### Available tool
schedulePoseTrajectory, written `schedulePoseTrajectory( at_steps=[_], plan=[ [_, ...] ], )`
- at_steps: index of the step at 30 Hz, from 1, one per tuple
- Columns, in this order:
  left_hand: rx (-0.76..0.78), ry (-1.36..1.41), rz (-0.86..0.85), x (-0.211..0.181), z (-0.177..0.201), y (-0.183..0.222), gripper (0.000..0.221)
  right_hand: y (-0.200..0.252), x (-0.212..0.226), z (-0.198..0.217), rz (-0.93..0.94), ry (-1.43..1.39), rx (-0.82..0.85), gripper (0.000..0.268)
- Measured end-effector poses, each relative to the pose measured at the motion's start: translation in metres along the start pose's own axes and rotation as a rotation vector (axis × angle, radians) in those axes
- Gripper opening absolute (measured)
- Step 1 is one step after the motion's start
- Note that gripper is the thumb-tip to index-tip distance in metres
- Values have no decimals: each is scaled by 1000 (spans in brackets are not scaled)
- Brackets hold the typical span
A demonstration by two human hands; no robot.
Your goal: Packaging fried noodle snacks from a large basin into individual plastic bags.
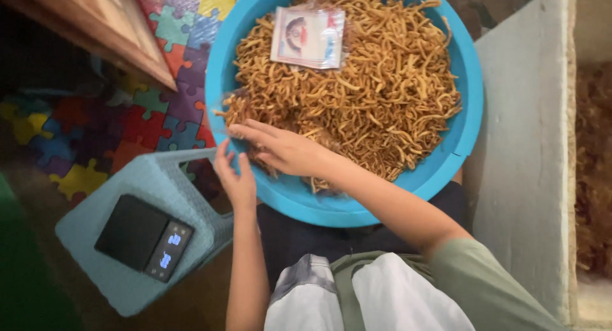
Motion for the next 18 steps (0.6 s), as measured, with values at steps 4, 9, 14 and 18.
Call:
schedulePoseTrajectory(
  at_steps=[4, 9, 14, 18],
  plan=[
    [-198, -152, 9, -78, 32, -2, 53, 75, -34, 53, -164, -39, -236, 53],
    [-6, -162, -638, -179, -56, -12, 20, 246, -108, 77, -531, 418, -436, 34],
    [140, -197, -845, -170, -182, -64, 19, 321, -140, 66, -568, 626, -426, 18],
    [433, -547, -639, -118, -259, -96, 53, 308, -124, 75, -499, 656, -553, 32]
  ],
)
Point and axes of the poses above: each hand's wrist, its own y-axis away from the middle knuckle, its own z-axis out of the back of the hand, x = y × z, the point moved 5 cm from there along -y, towards the middle knuckle
